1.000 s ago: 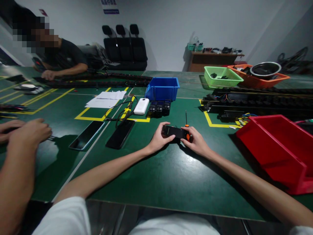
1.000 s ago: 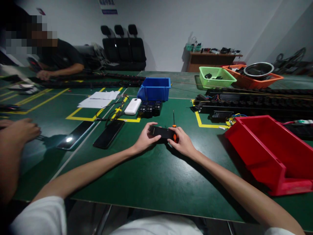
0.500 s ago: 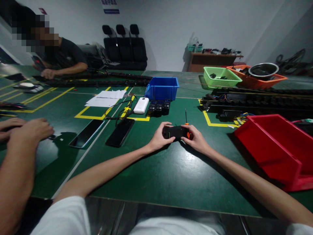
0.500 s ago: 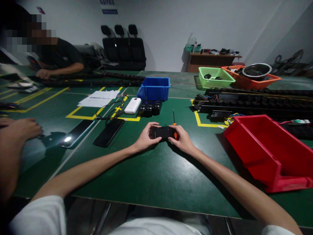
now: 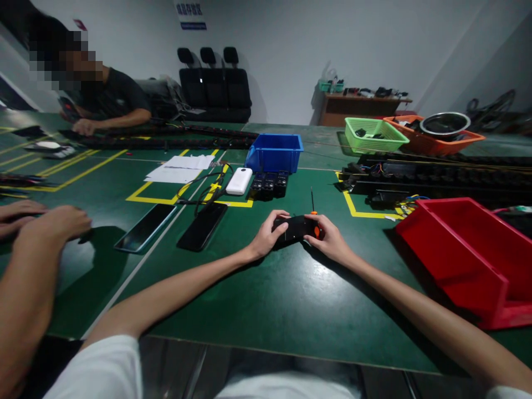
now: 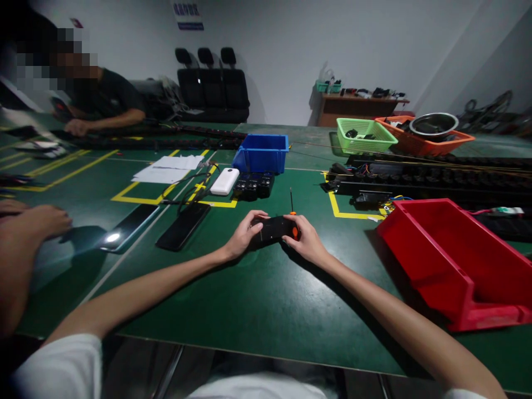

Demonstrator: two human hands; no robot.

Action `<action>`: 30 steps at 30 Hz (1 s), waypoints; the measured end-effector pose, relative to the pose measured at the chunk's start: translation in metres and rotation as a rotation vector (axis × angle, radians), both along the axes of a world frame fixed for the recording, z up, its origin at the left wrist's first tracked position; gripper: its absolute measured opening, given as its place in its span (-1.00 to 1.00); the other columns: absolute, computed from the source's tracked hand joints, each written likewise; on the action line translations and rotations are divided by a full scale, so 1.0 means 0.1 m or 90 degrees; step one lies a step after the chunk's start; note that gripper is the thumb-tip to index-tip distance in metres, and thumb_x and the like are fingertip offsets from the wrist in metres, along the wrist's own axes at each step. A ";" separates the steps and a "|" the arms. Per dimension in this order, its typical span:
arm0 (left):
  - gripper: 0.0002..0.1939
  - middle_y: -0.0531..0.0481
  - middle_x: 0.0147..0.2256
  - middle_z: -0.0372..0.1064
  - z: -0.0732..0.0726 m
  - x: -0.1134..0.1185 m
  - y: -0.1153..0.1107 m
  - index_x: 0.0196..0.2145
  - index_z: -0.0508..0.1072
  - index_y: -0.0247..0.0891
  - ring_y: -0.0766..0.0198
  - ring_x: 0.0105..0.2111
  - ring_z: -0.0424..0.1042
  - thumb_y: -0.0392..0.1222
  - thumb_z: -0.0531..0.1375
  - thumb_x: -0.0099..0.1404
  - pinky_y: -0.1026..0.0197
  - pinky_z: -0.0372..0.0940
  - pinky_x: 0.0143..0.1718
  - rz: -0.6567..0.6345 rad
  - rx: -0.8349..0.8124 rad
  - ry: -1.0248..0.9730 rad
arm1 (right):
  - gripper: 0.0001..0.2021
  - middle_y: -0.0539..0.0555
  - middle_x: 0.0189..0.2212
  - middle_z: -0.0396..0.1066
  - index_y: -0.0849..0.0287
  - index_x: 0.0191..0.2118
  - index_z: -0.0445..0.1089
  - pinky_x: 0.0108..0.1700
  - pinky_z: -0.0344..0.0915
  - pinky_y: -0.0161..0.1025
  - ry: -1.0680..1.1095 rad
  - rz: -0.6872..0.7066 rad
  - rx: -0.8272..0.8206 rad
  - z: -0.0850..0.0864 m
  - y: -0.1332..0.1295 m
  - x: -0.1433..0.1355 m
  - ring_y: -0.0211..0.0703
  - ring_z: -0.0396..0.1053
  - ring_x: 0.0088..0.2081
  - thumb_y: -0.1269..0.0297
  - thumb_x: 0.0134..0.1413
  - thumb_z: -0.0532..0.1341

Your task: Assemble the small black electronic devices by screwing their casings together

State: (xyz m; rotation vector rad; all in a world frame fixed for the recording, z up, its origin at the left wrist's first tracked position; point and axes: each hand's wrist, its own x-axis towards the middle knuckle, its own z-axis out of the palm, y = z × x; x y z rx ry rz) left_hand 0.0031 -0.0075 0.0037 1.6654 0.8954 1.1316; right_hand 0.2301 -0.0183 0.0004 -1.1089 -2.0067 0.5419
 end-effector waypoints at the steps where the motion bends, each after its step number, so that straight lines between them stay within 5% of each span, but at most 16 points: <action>1: -0.64 -0.13 -0.05 0.35 0.00 0.00 0.01 -0.01 0.32 -0.25 0.12 0.02 0.34 0.00 0.08 0.35 0.04 0.22 0.12 -0.004 -0.005 -0.006 | -0.48 0.14 -0.05 0.35 0.10 0.15 0.26 0.02 0.28 -0.07 0.004 0.001 0.000 0.00 0.00 0.00 -0.01 0.35 -0.04 0.34 0.03 0.27; 11: -0.36 -0.22 0.16 0.16 -0.09 0.04 0.02 0.14 0.19 -0.16 0.11 -0.05 0.46 -0.06 0.31 0.16 0.08 0.41 -0.09 -0.129 -0.128 -0.057 | -0.52 0.15 -0.02 0.40 0.12 0.10 0.31 0.01 0.30 -0.07 0.055 0.000 -0.062 -0.08 0.08 0.01 -0.02 0.38 -0.05 0.27 0.01 0.29; 16: -0.25 -0.27 0.27 0.03 -0.06 0.08 0.12 0.22 0.14 -0.13 0.03 0.09 0.38 -0.07 0.33 0.13 -0.02 0.34 0.04 -0.131 -0.107 -0.048 | -0.51 0.14 -0.04 0.42 0.12 0.09 0.34 -0.01 0.30 -0.07 0.071 0.012 -0.067 -0.10 0.18 -0.01 -0.03 0.38 -0.08 0.23 0.00 0.31; 20: -0.25 -0.22 0.17 0.19 0.01 0.09 0.28 0.20 0.18 -0.16 0.04 0.12 0.34 -0.10 0.36 0.09 0.00 0.29 0.12 -0.178 -0.095 -0.027 | -0.52 0.14 -0.02 0.41 0.10 0.09 0.35 -0.01 0.30 -0.07 0.093 0.040 -0.063 -0.11 0.29 -0.03 -0.03 0.38 -0.06 0.23 0.00 0.31; 25: -0.25 -0.17 0.02 0.33 0.09 0.09 0.35 0.18 0.18 -0.13 0.21 -0.26 0.50 -0.09 0.37 0.08 0.11 0.45 -0.24 -0.249 -0.165 -0.016 | -0.52 0.13 -0.08 0.42 0.13 0.10 0.36 -0.12 0.30 -0.14 0.077 0.089 -0.064 -0.06 0.38 -0.09 -0.09 0.37 -0.17 0.21 0.01 0.32; 28: -0.32 -0.15 0.00 0.32 0.06 0.10 0.33 0.15 0.15 -0.12 0.27 -0.35 0.49 -0.04 0.33 0.13 0.12 0.45 -0.29 -0.223 -0.179 -0.040 | -0.54 0.12 -0.11 0.42 0.12 0.11 0.36 -0.14 0.30 -0.15 0.067 0.093 -0.063 -0.01 0.38 -0.12 -0.10 0.36 -0.21 0.21 0.05 0.28; 30: -0.37 -0.13 -0.01 0.32 0.01 0.10 0.32 0.08 0.22 -0.16 0.20 -0.20 0.48 -0.07 0.35 0.11 0.10 0.42 -0.15 -0.170 -0.110 -0.032 | -0.58 0.13 -0.09 0.41 0.12 0.10 0.35 -0.09 0.29 -0.12 0.068 0.092 -0.073 0.02 0.37 -0.13 -0.08 0.36 -0.16 0.27 0.09 0.24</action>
